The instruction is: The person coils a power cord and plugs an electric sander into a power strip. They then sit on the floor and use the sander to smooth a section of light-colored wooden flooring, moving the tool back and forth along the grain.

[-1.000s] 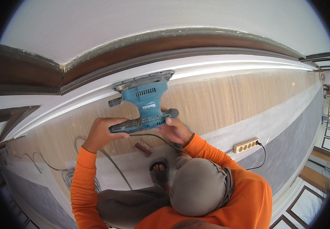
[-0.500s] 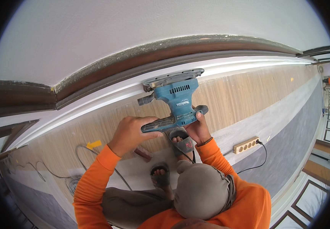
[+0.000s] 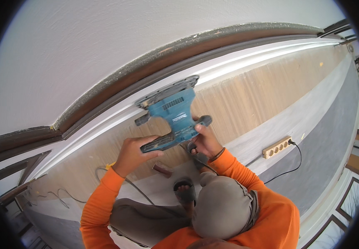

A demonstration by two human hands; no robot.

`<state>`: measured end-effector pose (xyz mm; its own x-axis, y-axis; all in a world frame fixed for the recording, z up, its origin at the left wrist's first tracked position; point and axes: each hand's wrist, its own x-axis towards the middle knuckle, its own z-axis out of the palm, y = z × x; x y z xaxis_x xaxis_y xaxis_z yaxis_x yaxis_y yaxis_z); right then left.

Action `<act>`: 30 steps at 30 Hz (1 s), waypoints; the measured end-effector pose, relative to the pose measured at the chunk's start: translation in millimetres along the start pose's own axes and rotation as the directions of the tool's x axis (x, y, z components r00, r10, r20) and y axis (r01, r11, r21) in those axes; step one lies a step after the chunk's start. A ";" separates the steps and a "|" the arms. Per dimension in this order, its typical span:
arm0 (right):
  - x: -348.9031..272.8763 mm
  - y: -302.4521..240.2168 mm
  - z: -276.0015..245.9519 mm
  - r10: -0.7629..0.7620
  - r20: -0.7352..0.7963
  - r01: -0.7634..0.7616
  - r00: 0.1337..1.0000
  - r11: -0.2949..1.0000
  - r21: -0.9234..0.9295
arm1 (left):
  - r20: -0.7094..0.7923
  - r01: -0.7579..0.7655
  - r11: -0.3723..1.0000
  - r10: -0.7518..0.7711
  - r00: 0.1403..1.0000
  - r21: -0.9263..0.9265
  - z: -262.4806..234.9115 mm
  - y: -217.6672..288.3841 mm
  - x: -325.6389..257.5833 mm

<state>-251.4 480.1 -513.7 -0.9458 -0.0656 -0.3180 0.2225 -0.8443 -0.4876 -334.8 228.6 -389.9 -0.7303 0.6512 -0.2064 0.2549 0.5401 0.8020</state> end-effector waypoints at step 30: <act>4.9 16.1 16.7 0.016 0.044 -0.019 0.999 0.998 0.068 | -0.004 0.081 0.997 -0.081 0.997 0.006 -10.4 -2.5 -13.3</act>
<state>-256.4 457.4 -509.5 -0.9518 -0.1022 -0.2891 0.2233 -0.8771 -0.4252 -332.3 213.0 -383.3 -0.7512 0.6029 -0.2687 0.1982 0.5943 0.7794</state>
